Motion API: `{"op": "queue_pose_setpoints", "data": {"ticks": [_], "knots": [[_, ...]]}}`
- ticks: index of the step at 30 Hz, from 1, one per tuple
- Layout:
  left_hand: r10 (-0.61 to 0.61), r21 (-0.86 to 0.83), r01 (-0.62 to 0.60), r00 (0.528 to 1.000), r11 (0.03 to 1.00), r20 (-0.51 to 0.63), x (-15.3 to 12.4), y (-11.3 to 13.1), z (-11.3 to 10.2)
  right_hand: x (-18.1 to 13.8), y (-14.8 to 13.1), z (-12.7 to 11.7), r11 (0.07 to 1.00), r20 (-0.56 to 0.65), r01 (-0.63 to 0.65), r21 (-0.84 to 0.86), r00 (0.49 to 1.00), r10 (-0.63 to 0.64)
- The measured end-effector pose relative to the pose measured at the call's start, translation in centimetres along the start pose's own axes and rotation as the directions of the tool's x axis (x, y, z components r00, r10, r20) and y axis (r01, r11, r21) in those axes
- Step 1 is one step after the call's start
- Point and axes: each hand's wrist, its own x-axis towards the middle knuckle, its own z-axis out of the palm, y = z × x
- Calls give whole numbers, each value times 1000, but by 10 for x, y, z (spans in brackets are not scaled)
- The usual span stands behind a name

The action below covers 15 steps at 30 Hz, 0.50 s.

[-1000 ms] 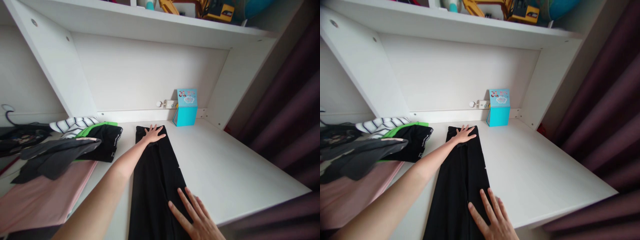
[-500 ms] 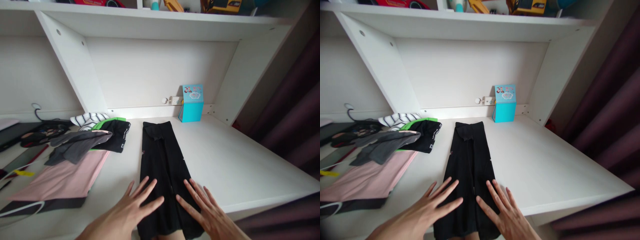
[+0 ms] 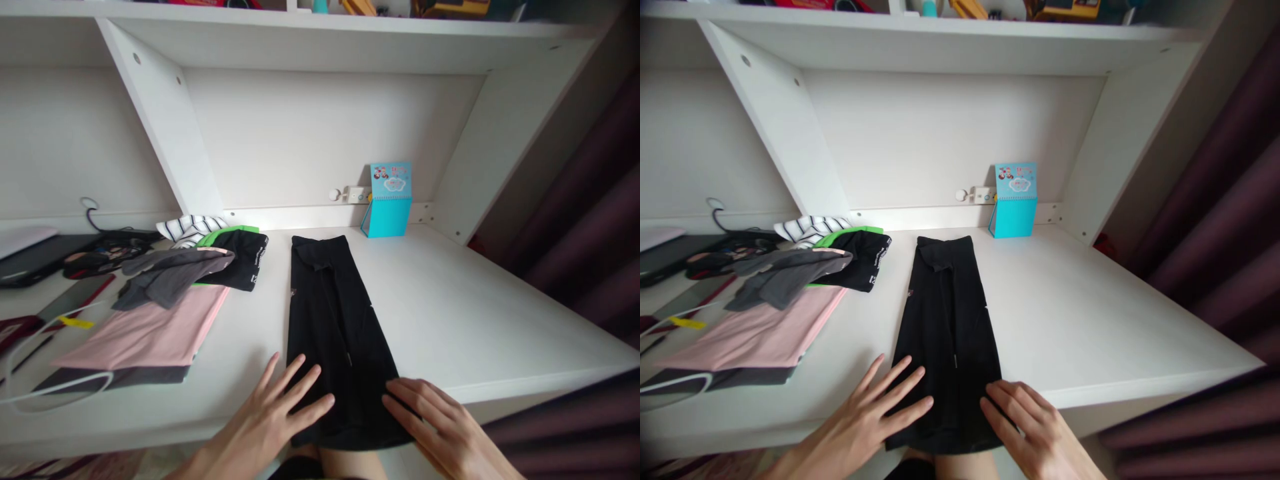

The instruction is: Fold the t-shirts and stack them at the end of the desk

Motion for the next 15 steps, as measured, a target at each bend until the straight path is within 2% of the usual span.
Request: {"op": "queue_pose_setpoints", "data": {"ticks": [2, 4, 6, 8, 10, 13, 14, 15], "knots": [[27, 0, -27, 1000, 1000, -5, -2, -3, -3, -4, -7, -4, 984, -93, -145, 101, 984, 154], [33, -47, -33, 999, 998, 10, -3, -7, -6, -4, -15, -5, 917, -93, -332, 222, 929, 358], [34, -97, -30, 999, 995, 40, -3, -10, -9, -2, -24, -3, 778, 4, -530, 338, 827, 562], [38, -129, -29, 997, 991, 71, -3, -11, -11, 2, -30, 0, 574, 123, -675, 463, 691, 713], [40, -149, -26, 995, 988, 95, -2, -12, -12, 4, -33, 4, 364, 212, -694, 621, 596, 775], [32, -185, -10, 993, 983, 114, -2, -13, -13, 3, -34, 8, 67, 345, -637, 768, 499, 795], [30, -197, -6, 993, 980, 117, -2, -13, -13, 1, -35, 8, 11, 372, -634, 773, 467, 802], [29, -209, -3, 992, 978, 119, -1, -13, -14, 0, -36, 7, -8, 377, -643, 766, 438, 816]]}}
